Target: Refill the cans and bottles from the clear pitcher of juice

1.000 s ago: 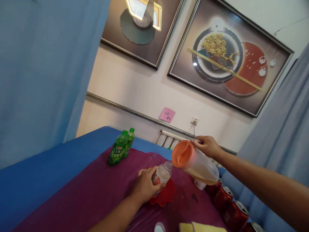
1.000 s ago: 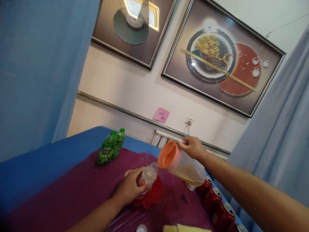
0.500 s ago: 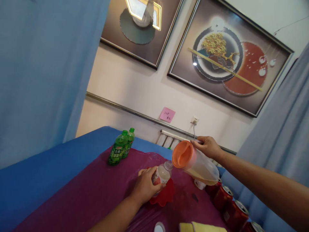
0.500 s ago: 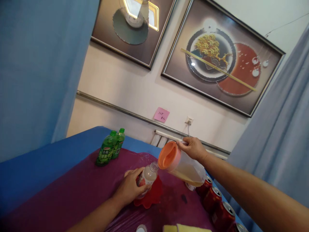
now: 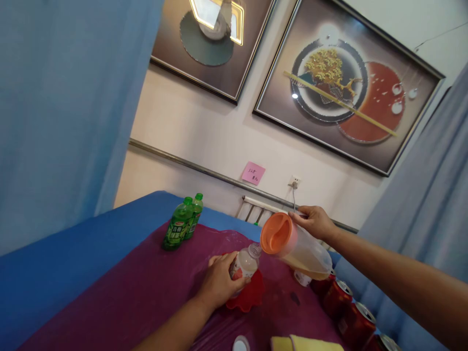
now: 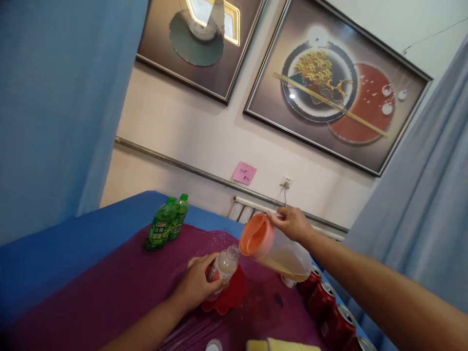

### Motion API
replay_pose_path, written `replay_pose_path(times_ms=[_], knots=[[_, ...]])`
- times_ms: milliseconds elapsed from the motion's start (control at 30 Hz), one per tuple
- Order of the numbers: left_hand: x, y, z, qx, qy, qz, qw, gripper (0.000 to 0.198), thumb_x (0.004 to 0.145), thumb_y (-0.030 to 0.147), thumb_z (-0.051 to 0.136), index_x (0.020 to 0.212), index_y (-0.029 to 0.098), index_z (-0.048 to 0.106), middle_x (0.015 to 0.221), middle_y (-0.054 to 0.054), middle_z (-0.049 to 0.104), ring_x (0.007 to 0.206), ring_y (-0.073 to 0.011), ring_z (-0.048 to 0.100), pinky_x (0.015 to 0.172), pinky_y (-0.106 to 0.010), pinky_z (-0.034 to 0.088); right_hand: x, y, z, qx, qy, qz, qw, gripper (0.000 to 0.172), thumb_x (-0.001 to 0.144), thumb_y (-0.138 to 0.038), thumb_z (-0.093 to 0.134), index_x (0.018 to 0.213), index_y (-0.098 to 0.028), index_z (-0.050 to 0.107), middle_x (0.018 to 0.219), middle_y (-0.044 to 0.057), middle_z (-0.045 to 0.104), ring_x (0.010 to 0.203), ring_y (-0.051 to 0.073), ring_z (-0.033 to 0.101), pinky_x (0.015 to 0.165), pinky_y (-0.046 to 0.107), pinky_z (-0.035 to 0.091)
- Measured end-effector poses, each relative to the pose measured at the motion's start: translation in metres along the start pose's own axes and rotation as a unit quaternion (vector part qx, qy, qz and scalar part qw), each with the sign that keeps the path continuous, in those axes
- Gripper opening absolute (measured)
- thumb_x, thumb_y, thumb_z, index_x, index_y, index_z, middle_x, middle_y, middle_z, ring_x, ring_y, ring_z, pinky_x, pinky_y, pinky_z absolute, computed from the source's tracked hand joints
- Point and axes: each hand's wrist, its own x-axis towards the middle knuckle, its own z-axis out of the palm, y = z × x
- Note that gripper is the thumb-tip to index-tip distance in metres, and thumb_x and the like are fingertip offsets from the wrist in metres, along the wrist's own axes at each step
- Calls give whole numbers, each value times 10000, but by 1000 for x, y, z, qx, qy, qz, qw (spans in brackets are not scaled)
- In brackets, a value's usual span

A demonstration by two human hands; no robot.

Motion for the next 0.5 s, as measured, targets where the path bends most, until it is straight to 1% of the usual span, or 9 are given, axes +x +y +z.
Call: replay_pose_path(times_ms=[233,400,500], knots=[[0,1,-1,3,1,0,1000,590,663,357,836,1218,267,657,1173,-38,752,1110,-255,652,1038,-380,348,-1,0,1,5,-12,-1,1000,573,809,-693,515,542,-243,280,514,-63,246,496,98,250,469,265,181],[-1,2,-2,4,-1,-3,1000,590,660,364,840,1214,272,659,1217,-44,741,1148,-268,642,1061,-394,343,-1,0,0,-2,-12,-5,1000,580,815,-703,503,537,-243,286,505,-59,251,492,101,256,461,262,193],[-1,2,-2,6,2,0,1000,581,661,373,837,1207,280,662,1209,-36,745,1137,-262,647,1061,-390,346,0,-1,-1,-9,-8,-7,1000,587,816,-707,502,539,-244,272,502,-59,247,490,101,256,461,264,193]])
